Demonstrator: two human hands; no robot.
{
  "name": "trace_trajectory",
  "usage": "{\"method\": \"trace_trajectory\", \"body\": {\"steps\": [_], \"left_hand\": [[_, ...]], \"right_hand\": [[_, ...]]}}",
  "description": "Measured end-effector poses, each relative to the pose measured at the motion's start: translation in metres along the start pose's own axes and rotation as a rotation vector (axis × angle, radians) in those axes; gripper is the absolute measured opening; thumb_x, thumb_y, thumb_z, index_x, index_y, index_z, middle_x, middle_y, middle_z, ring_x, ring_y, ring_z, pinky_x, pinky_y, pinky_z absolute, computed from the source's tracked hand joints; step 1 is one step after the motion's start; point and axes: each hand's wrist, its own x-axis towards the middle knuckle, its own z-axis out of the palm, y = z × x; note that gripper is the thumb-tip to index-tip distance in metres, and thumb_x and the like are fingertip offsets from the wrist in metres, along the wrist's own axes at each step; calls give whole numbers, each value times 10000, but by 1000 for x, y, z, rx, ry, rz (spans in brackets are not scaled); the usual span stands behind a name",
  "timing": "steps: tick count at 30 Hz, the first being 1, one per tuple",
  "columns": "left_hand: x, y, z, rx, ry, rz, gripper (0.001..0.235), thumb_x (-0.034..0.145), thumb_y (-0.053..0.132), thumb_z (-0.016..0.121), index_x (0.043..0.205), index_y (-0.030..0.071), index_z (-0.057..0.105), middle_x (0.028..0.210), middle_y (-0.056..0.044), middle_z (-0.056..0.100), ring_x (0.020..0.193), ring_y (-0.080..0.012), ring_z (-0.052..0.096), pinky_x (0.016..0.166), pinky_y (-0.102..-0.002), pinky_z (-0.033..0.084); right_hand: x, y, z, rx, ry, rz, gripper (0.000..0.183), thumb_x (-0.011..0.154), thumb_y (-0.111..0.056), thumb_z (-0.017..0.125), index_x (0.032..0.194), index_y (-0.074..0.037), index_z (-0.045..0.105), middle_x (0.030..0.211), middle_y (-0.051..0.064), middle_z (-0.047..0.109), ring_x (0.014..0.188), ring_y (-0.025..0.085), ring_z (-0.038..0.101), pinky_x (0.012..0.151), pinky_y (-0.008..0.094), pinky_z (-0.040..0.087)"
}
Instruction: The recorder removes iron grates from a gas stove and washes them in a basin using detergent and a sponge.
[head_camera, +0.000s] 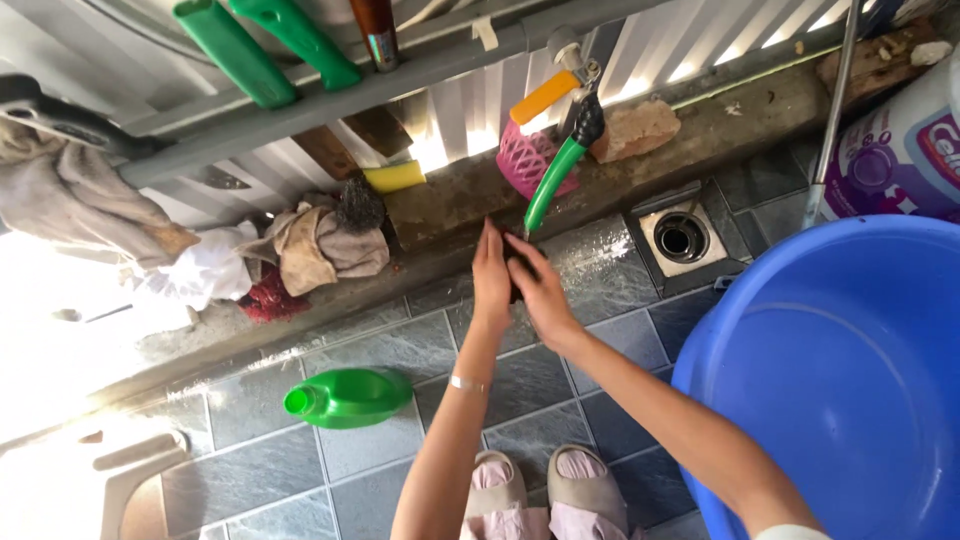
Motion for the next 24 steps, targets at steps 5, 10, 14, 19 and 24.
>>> {"method": "trace_trajectory", "body": {"steps": [5,10,14,19,24], "left_hand": [[-23,-32,13,137,-109,127,454,1090,237,538,1485,15,571,1537,-233,524,1423,-320,452,1151,-391,371],[-27,56,26,-335,56,-345,575,1044,218,547,1593,199,375,1438,-405,482,1081,-249,496,929,-390,411],[-26,5,24,313,-99,134,550,986,204,525,1529,118,501,1579,-221,462,1468,-360,398,1200,-497,271],[-16,32,15,1007,-84,213,265,1109,222,474,1251,171,693,1772,-102,290,1587,-389,255,1225,-696,26],[-42,27,19,870,-133,515,579,904,184,574,1463,43,516,1657,-189,284,1508,-503,124,1197,-639,62]], "right_hand": [[23,56,-20,611,10,59,447,1083,-313,532,1480,-111,493,1417,69,589,1303,194,543,1097,352,449],[8,-3,-9,559,-32,326,464,1005,-334,537,1444,-195,477,1383,-31,564,1291,146,542,1039,391,497],[38,32,-26,925,-69,274,519,991,-414,616,1434,-174,495,1344,37,590,1230,236,567,1039,412,479],[22,-12,-9,747,-33,463,462,924,-445,592,1360,-296,550,1325,-30,632,1214,190,599,1032,423,475],[42,-9,-10,1177,-310,454,376,961,-462,591,1275,-260,632,1244,13,655,1136,338,615,1046,570,460]]}}
